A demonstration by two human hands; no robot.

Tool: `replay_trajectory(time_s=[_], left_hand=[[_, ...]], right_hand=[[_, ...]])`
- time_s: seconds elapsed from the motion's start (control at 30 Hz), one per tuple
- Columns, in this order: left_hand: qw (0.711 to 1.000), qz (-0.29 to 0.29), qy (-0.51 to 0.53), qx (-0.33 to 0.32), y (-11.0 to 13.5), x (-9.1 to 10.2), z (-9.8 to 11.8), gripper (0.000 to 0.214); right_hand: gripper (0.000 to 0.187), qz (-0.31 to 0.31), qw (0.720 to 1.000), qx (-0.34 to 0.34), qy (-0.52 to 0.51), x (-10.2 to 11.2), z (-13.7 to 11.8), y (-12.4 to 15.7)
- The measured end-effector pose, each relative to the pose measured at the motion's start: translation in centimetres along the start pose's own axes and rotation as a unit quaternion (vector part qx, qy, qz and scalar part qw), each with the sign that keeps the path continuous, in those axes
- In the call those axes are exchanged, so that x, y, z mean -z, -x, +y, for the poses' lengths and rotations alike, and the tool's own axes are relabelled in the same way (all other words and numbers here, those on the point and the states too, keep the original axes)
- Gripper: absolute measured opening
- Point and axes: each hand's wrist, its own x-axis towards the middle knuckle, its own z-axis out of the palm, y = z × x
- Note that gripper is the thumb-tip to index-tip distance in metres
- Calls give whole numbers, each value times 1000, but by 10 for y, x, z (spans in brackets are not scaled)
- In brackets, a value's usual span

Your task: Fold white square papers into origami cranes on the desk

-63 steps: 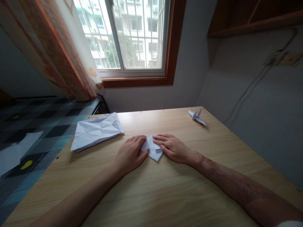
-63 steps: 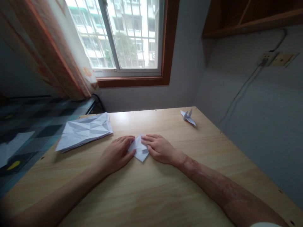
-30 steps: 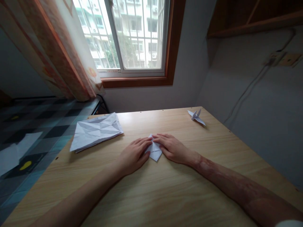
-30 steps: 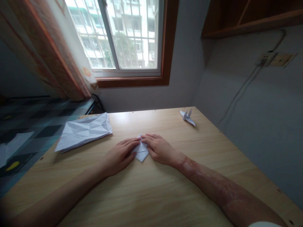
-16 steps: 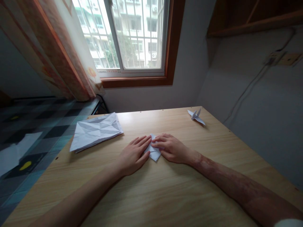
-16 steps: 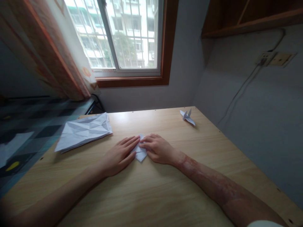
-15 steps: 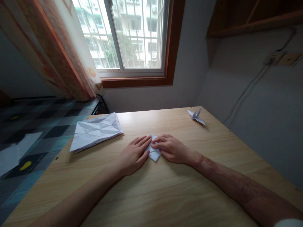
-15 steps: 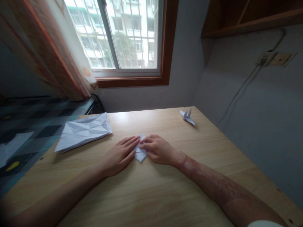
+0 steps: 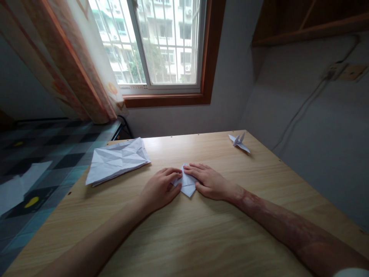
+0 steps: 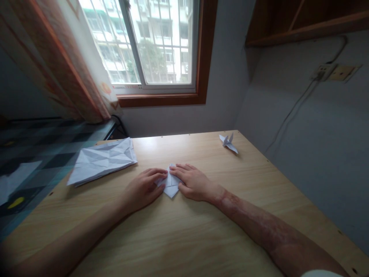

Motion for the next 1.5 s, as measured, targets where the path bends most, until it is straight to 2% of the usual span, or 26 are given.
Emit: replay_trajectory(time_s=[0.13, 0.33, 0.47, 0.6, 0.73, 0.8, 0.9, 0.97, 1.1, 1.3, 1.5], left_hand=[[1000, -9, 4, -21, -1, 1, -1, 24], [998, -16, 13, -63, -1, -1, 2, 26], [997, -19, -11, -80, -2, 2, 5, 27], [997, -2, -42, -64, -1, 3, 4, 21], [995, 49, -78, -37, 2, 5, 7, 23], [994, 66, -62, -52, 3, 6, 12, 27], [994, 24, -21, -104, 2, 6, 17, 34], [995, -14, -7, -100, 1, 4, 17, 38], [999, -22, 4, -50, 0, 1, 11, 24], [997, -6, -37, -68, 4, -2, 11, 26], [999, 18, -42, -23, 5, 2, 11, 24]], right_hand=[[70, -16, 1000, -23, 11, 1, -1, 1], [60, 5, 999, -33, 35, 3, -7, 1], [48, 26, 998, -19, 59, 6, -7, -2], [31, 71, 994, -35, 71, 6, -5, -3], [28, 104, 992, -37, 64, 4, -4, -3], [26, 113, 991, -38, 67, 3, -5, -2], [20, 118, 989, -44, 79, 3, -5, -2], [18, 120, 988, -45, 83, 3, -5, -2], [19, 123, 989, -39, 75, 3, -5, -1], [21, 109, 991, -41, 61, 5, -5, 0], [61, 70, 997, -13, 37, 4, -1, 1]])
